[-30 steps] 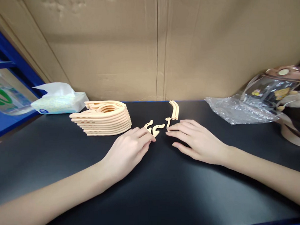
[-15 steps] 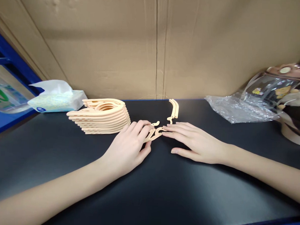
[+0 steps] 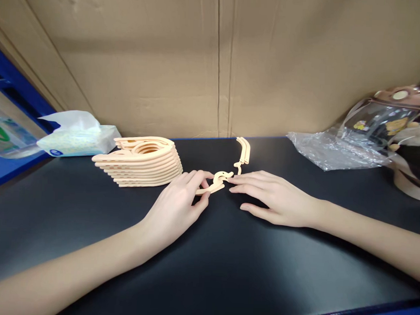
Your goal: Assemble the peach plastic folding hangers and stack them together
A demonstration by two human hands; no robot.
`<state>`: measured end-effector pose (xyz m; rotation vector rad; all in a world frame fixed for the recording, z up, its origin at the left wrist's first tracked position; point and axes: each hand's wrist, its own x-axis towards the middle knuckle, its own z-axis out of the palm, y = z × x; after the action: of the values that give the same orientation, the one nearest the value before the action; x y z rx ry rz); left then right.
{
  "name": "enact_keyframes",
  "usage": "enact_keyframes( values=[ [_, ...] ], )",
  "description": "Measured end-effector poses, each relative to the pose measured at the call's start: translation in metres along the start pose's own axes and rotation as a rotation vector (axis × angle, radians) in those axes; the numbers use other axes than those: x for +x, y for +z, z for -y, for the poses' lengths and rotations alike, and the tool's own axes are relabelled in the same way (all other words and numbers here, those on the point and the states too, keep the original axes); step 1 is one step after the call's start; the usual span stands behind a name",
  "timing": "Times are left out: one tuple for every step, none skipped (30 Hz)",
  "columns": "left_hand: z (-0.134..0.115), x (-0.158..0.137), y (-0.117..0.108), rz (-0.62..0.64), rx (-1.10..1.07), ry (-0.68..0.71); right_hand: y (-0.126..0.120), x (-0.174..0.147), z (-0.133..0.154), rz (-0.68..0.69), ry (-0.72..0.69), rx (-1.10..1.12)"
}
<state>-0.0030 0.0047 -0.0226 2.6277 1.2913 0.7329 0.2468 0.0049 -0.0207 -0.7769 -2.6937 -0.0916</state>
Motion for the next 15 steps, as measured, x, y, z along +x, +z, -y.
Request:
enact_keyframes(
  values=[
    [0.0002,-0.0003,-0.0001,-0.007,-0.015,0.0,0.0002,-0.0001,-0.0001,-0.005,0.007,0.005],
    [0.0,-0.0006,-0.0002,-0.015,-0.021,0.006,0.0004,-0.0001,-0.0001,-0.016,0.019,0.011],
    [-0.0005,-0.0008,-0.0004,-0.021,-0.024,0.014,0.0006,-0.0002,-0.0001,-0.035,0.034,0.018],
    [-0.0011,-0.001,-0.0006,-0.028,-0.026,0.021,0.0008,-0.0001,0.0,-0.062,0.051,0.021],
    [-0.0018,-0.001,-0.0007,-0.033,-0.032,0.025,0.001,-0.0001,0.0,-0.094,0.068,0.019],
    [-0.0024,-0.0011,-0.0008,-0.039,-0.04,0.029,0.0013,0.0,0.0,-0.126,0.082,0.013],
    [-0.003,-0.0011,-0.0008,-0.042,-0.05,0.033,0.0015,0.0001,-0.0001,-0.149,0.089,0.004],
    [-0.0033,-0.001,-0.0007,-0.045,-0.06,0.038,0.0017,0.0002,-0.0001,-0.162,0.093,-0.006],
    [-0.0036,-0.001,-0.0006,-0.048,-0.071,0.048,0.002,0.0003,-0.0002,-0.167,0.093,-0.013],
    [-0.0037,-0.0009,-0.0005,-0.051,-0.08,0.062,0.0023,0.0003,-0.0003,-0.163,0.092,-0.016],
    [-0.0037,-0.0008,-0.0005,-0.054,-0.086,0.076,0.0025,0.0004,-0.0005,-0.159,0.091,-0.015],
    [-0.0036,-0.0007,-0.0004,-0.056,-0.088,0.089,0.0027,0.0004,-0.0006,-0.154,0.091,-0.013],
    [-0.0036,-0.0006,-0.0004,-0.056,-0.086,0.099,0.0029,0.0005,-0.0008,-0.151,0.091,-0.012],
    [-0.0037,-0.0004,-0.0005,-0.055,-0.08,0.106,0.003,0.0005,-0.0009,-0.15,0.09,-0.01],
    [-0.0038,-0.0002,-0.0006,-0.049,-0.071,0.108,0.003,0.0006,-0.0011,-0.146,0.086,-0.007]
  ],
)
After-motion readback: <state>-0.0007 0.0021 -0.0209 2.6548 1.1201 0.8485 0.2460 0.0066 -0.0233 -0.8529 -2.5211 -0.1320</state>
